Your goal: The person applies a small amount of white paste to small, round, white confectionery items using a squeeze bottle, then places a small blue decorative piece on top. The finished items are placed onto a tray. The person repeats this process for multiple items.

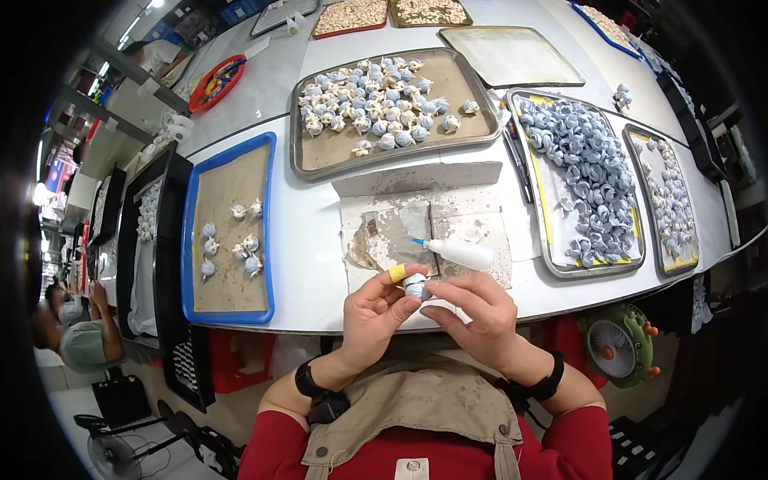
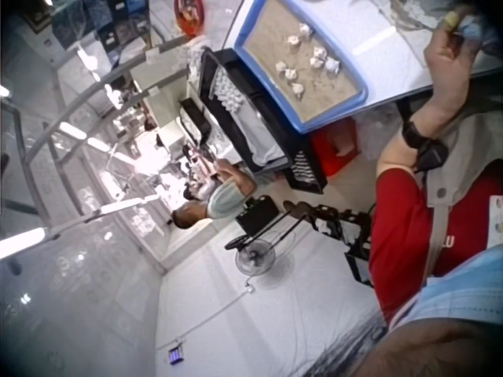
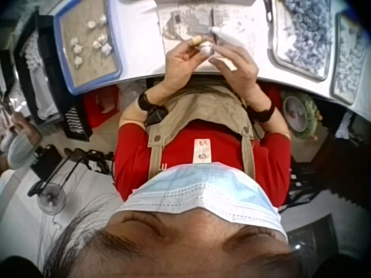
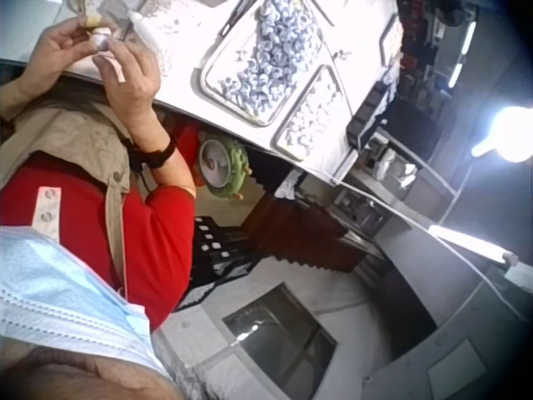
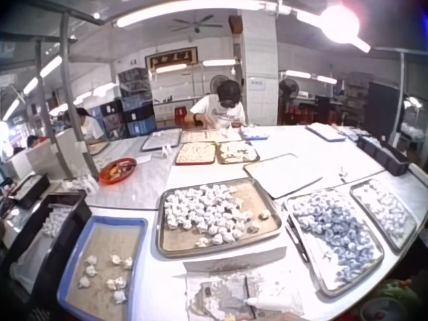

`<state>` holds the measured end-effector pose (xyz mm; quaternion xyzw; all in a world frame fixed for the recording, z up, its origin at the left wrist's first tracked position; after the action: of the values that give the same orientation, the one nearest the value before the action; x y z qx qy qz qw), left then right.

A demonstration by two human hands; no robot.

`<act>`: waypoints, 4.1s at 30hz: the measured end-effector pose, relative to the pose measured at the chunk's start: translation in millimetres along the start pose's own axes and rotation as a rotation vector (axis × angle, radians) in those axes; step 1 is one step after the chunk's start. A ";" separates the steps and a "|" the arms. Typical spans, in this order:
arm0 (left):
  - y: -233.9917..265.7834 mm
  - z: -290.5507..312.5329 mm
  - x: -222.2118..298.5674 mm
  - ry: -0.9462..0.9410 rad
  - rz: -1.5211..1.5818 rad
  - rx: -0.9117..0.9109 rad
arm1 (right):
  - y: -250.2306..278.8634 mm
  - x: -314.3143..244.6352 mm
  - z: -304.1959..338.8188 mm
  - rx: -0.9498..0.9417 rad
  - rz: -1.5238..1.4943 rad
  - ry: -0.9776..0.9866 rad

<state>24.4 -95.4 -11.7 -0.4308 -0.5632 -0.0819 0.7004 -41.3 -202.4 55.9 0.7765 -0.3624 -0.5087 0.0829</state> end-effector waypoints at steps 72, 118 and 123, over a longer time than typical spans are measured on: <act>78.8 -206.3 72.7 -0.175 -1.718 -0.193 | 39.0 57.7 -22.0 0.028 0.081 -0.170; 18.9 20.7 -6.0 0.142 -0.011 0.127 | 38.4 -19.1 -17.7 -0.093 0.315 -0.026; 22.1 20.2 -6.2 0.131 -0.026 0.146 | 42.9 -14.0 -16.2 -0.077 0.292 -0.046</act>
<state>20.9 -70.0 -28.4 -0.3648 -0.5263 -0.0777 0.7641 -51.1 -228.3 95.0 0.6999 -0.4534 -0.5226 0.1774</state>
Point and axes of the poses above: each hand's wrist, its own z-axis away from the middle knuckle, its own y-axis out of the back of the hand, x = y × z, the point moved 9 cm from there along -z, towards the middle knuckle, and after that the axes turned 4 degrees about -y, right-handed, at the moved point
